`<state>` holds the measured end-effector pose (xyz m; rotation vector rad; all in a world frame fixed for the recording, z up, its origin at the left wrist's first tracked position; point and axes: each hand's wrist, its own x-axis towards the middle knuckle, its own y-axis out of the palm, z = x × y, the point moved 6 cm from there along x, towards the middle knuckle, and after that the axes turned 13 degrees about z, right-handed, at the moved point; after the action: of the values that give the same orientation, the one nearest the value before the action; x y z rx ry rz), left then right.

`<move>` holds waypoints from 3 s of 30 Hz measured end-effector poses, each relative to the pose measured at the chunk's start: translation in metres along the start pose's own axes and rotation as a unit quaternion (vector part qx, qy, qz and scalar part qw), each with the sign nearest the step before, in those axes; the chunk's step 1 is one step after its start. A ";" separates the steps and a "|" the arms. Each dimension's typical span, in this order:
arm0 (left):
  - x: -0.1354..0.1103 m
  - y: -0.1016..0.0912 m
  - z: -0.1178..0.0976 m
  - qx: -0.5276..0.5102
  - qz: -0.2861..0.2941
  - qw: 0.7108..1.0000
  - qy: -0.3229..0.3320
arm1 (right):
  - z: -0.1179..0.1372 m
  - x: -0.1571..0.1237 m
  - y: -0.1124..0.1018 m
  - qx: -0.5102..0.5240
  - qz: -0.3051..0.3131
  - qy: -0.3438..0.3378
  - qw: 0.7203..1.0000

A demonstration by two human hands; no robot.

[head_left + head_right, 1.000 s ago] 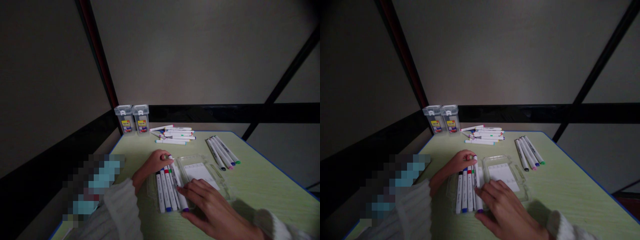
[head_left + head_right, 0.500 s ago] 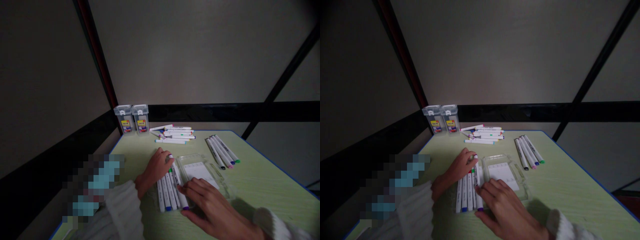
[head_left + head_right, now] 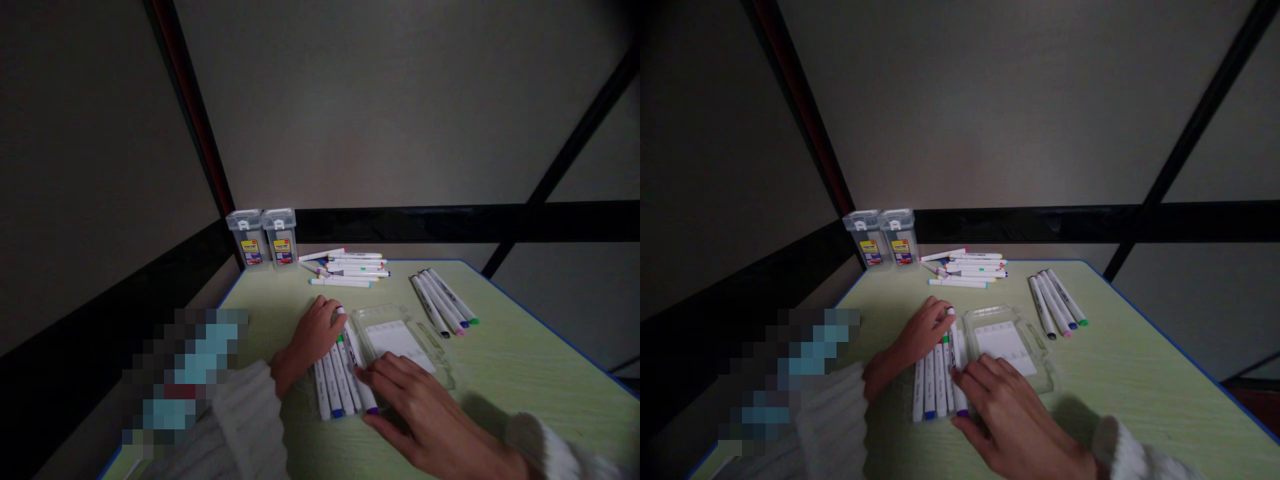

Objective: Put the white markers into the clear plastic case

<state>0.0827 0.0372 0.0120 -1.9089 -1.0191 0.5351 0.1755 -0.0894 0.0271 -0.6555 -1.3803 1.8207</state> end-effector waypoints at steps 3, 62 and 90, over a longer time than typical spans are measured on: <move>0.000 0.000 0.000 -0.002 -0.001 1.000 0.002 | 0.000 -0.001 0.000 -0.005 -0.008 0.002 1.000; 0.005 0.001 0.005 0.024 0.004 1.000 -0.011 | -0.014 0.001 0.001 0.034 0.014 0.029 0.999; 0.002 -0.003 0.000 0.036 -0.013 0.999 -0.013 | -0.005 0.004 0.009 0.006 0.024 0.012 1.000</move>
<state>0.0823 0.0394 0.0145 -1.8274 -1.0255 0.5754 0.1745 -0.0849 0.0172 -0.7069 -1.3473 1.8527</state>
